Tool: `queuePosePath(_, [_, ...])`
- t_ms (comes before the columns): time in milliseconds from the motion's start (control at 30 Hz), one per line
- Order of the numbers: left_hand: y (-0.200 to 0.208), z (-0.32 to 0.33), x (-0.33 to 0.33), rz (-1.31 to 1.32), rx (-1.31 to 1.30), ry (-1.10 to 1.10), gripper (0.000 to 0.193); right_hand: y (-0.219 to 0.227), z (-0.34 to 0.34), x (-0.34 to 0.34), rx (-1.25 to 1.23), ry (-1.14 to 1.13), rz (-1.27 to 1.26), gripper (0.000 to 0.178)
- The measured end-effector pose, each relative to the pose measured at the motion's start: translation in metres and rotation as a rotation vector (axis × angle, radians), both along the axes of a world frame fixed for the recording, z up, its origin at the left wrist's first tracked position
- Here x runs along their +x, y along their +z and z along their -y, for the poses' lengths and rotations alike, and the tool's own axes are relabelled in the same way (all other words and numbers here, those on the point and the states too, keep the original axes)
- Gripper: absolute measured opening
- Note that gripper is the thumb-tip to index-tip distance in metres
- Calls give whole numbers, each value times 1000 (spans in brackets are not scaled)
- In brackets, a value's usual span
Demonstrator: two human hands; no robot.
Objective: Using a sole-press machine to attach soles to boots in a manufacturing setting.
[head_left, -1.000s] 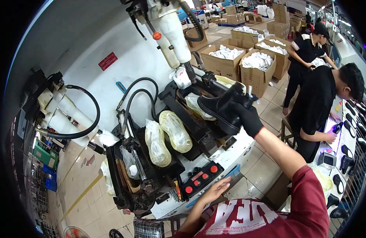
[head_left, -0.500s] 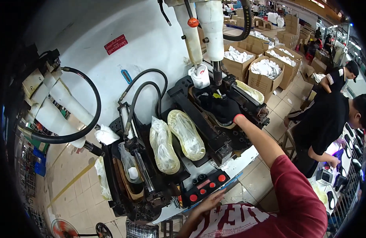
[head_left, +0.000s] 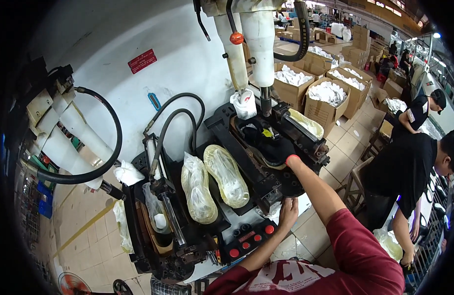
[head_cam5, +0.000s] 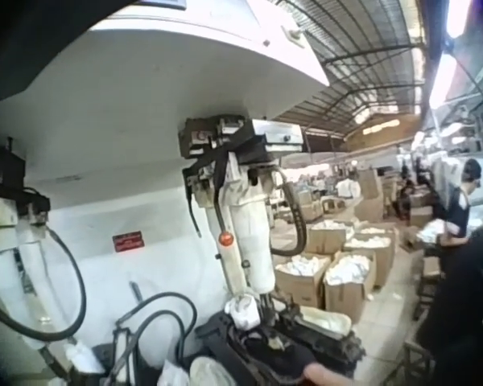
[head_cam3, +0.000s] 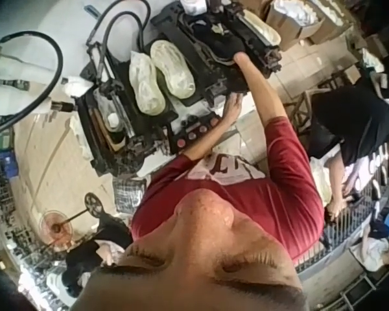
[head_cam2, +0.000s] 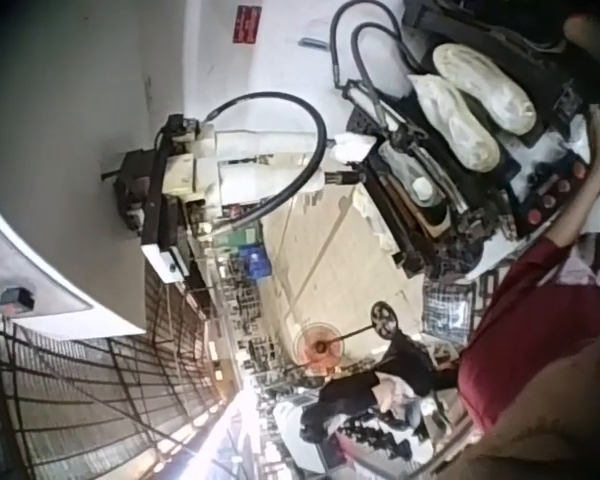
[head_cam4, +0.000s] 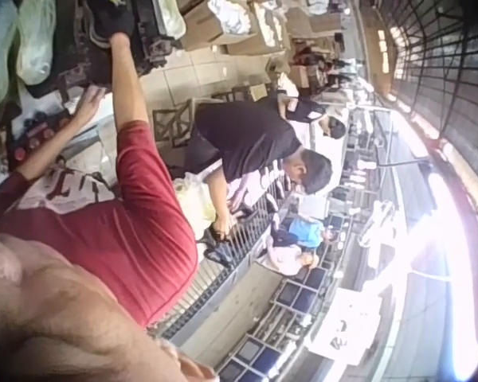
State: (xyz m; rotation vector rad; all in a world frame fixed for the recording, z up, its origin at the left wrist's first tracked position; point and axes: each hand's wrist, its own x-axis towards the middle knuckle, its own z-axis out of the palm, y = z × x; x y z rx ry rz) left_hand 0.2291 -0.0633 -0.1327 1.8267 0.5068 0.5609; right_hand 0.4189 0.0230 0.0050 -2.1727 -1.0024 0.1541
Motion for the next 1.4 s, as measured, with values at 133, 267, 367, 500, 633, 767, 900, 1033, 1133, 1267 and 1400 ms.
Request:
queuePosePath(133, [-50, 23, -63, -186, -146, -554, 41, -15, 0, -2, 19, -15, 52, 52])
queuePosePath(267, [-72, 12, -128, -437, 105, -709, 45, -21, 2, 2, 12, 80, 112, 46])
queuePosePath(367, [-38, 5, -139, -468, 495, -660, 40, -38, 17, 44, 179, 107, 394, 46])
queuePosePath(500, [-8, -16, -173, -595, 273, -435, 56, -13, -5, -7, 125, -98, 193, 37])
queuePosePath(633, [13, -8, -164, -584, 298, -402, 67, -16, 12, -11, 70, -176, 332, 33])
queuePosePath(767, [-17, 0, -160, -768, 433, -530, 82, -18, 30, -25, 73, -193, 260, 34])
queuePosePath(900, [-3, 7, -153, -847, 463, -557, 85, -11, 32, -27, -38, -215, 240, 35])
queuePosePath(1033, [24, 5, -144, -587, 279, -438, 67, 8, 21, -12, 17, -231, 268, 35])
queuePosePath(1133, [7, 4, -148, -372, 348, -394, 59, 32, 14, -21, 52, -201, 285, 34])
queuePosePath(1267, [8, 0, -141, -304, 221, -523, 43, 41, 15, -17, 165, -194, 399, 29])
queuePosePath(1400, [-3, 14, -134, -199, 150, -551, 37, 48, 26, -7, 5, -265, 462, 23])
